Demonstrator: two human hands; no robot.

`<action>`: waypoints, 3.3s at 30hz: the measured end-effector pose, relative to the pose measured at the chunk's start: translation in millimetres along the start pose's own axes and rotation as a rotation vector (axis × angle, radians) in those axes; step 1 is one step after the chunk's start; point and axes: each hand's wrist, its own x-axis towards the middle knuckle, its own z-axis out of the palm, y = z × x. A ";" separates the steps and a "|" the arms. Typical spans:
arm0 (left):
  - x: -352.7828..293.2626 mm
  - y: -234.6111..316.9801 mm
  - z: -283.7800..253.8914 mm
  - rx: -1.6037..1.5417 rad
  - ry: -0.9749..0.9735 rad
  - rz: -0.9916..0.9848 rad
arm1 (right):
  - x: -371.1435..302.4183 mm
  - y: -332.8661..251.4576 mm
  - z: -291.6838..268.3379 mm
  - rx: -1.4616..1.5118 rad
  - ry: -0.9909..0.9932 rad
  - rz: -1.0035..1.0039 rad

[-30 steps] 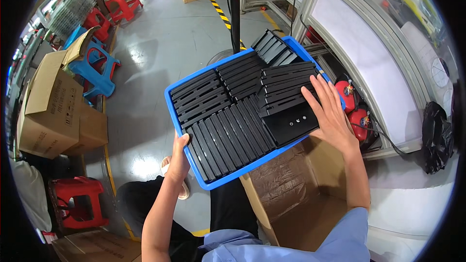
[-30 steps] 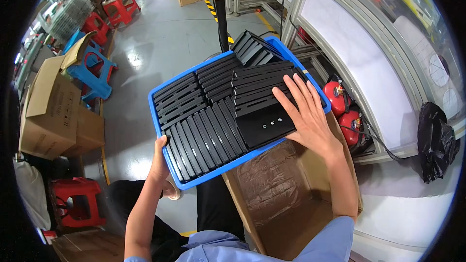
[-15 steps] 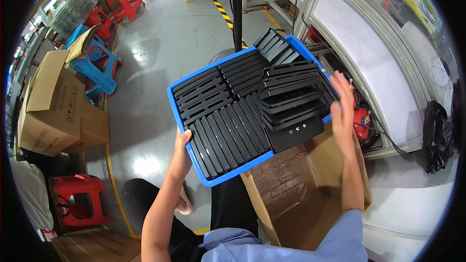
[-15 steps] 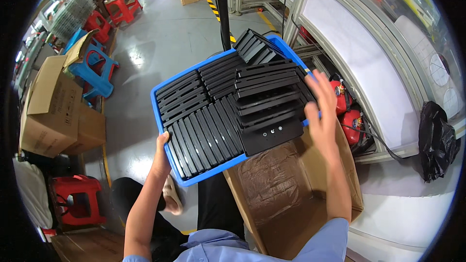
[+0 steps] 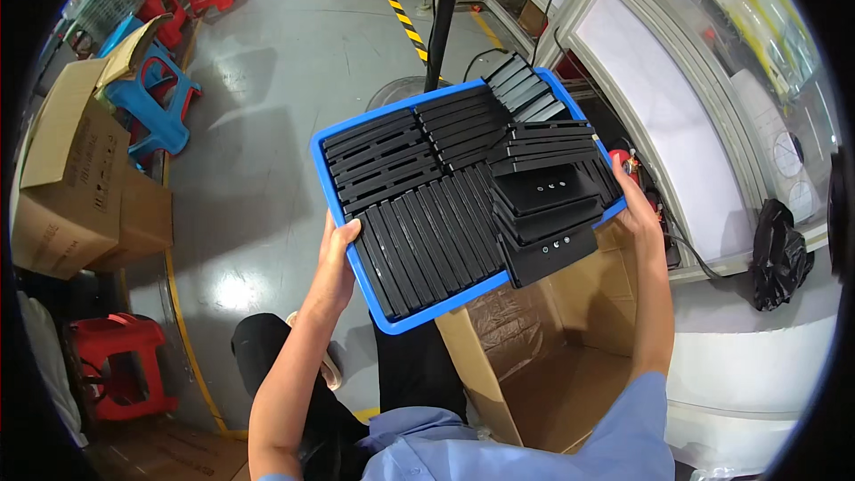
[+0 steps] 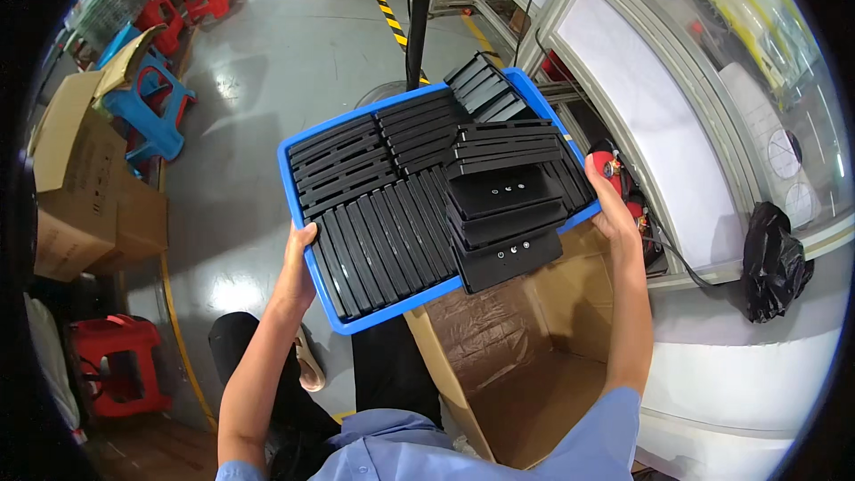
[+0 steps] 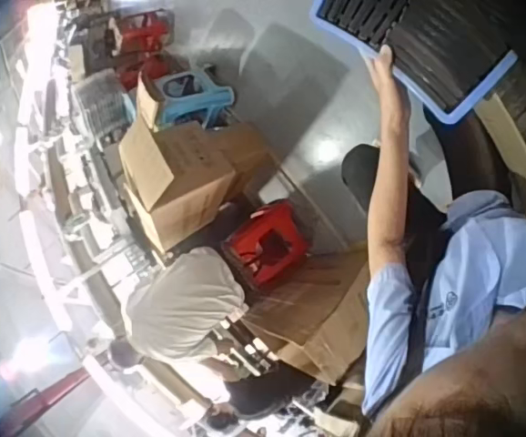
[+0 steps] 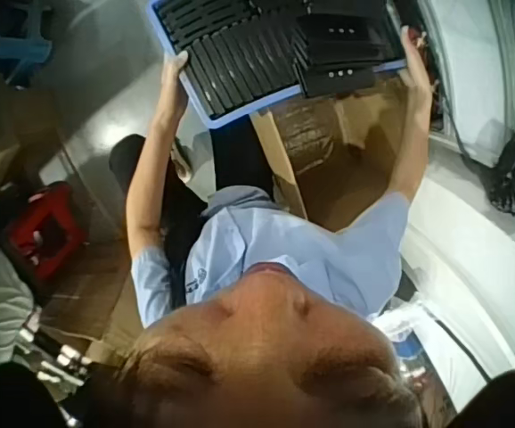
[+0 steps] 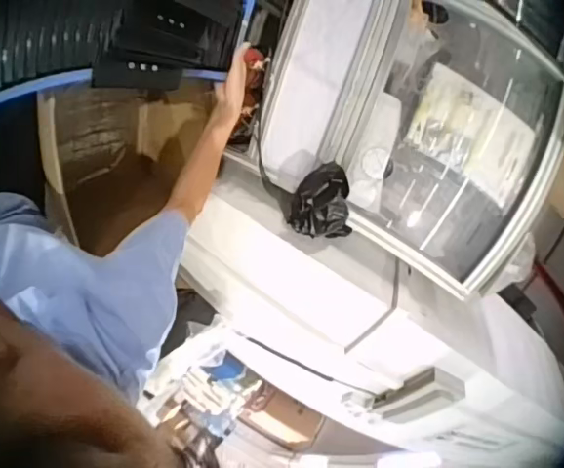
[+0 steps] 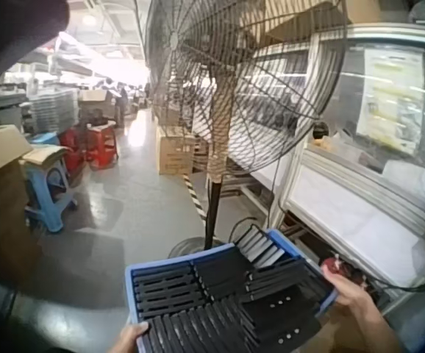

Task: Assembling plastic electronic components using a pneumatic assembly machine at a factory station.

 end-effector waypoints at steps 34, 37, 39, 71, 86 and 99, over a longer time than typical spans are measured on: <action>-13.8 86.4 -40.6 0.074 -0.188 -0.305 | -110.6 14.8 63.3 0.108 0.538 0.161; -45.1 136.4 -36.8 0.067 -0.153 -0.348 | -144.7 -1.5 60.2 0.202 0.459 0.164; -58.4 177.0 -33.0 0.117 -0.102 -0.386 | -150.3 -29.6 102.7 0.172 0.395 0.183; -73.9 597.2 -167.4 -0.116 0.499 -0.158 | -15.6 -312.6 540.1 0.099 -0.100 0.218; 91.5 697.5 -269.1 -0.191 0.729 -0.040 | 231.8 -394.0 741.9 -0.044 -0.302 0.229; 273.4 787.4 -332.9 -0.174 0.762 0.042 | 416.6 -451.4 871.4 -0.043 -0.477 0.267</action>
